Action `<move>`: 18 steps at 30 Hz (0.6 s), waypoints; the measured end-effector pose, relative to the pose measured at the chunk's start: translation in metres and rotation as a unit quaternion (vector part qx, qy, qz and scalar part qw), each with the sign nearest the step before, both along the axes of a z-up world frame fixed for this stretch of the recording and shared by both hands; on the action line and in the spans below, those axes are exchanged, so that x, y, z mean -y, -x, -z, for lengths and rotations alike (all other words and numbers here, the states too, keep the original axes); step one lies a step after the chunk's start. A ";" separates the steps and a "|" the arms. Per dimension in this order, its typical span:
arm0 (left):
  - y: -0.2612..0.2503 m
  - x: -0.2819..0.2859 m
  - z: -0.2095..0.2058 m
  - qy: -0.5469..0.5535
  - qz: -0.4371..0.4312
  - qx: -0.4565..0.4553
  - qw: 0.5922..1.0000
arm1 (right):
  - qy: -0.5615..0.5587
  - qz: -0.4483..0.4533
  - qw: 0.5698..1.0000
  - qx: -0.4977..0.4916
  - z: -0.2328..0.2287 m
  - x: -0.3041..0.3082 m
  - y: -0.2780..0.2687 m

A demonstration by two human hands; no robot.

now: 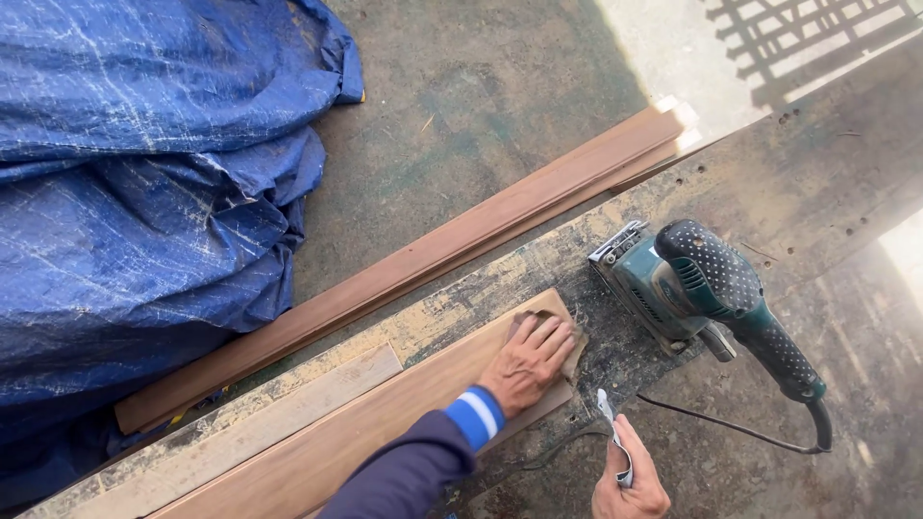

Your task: Manually sanding wooden planks using a piece of sandpaper on a workbench.

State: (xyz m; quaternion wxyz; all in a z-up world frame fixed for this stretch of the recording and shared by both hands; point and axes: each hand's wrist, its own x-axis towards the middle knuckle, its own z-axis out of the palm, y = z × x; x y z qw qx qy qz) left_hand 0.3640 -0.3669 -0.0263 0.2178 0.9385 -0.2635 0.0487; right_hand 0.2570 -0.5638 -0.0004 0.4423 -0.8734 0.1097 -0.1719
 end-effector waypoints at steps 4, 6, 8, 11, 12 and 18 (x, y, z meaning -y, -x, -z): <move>0.073 -0.063 0.011 -0.062 0.006 -0.001 0.998 | -0.006 0.002 1.000 -0.023 0.013 0.006 0.011; 0.094 -0.079 0.008 -0.047 0.009 -0.027 0.998 | -0.006 0.007 0.999 -0.033 0.041 0.017 0.026; 0.096 -0.080 0.007 -0.082 0.002 -0.013 0.997 | -0.015 0.004 0.999 -0.040 0.085 0.035 0.042; 0.033 -0.023 -0.008 -0.067 0.015 0.001 0.998 | -0.057 -0.035 0.998 -0.013 0.109 0.049 0.041; 0.023 -0.009 -0.005 -0.065 0.011 -0.004 0.998 | -0.055 -0.039 0.998 -0.018 0.091 0.037 0.037; 0.031 -0.018 0.002 0.010 -0.032 -0.002 0.999 | -0.052 -0.044 0.998 -0.016 0.031 -0.009 0.012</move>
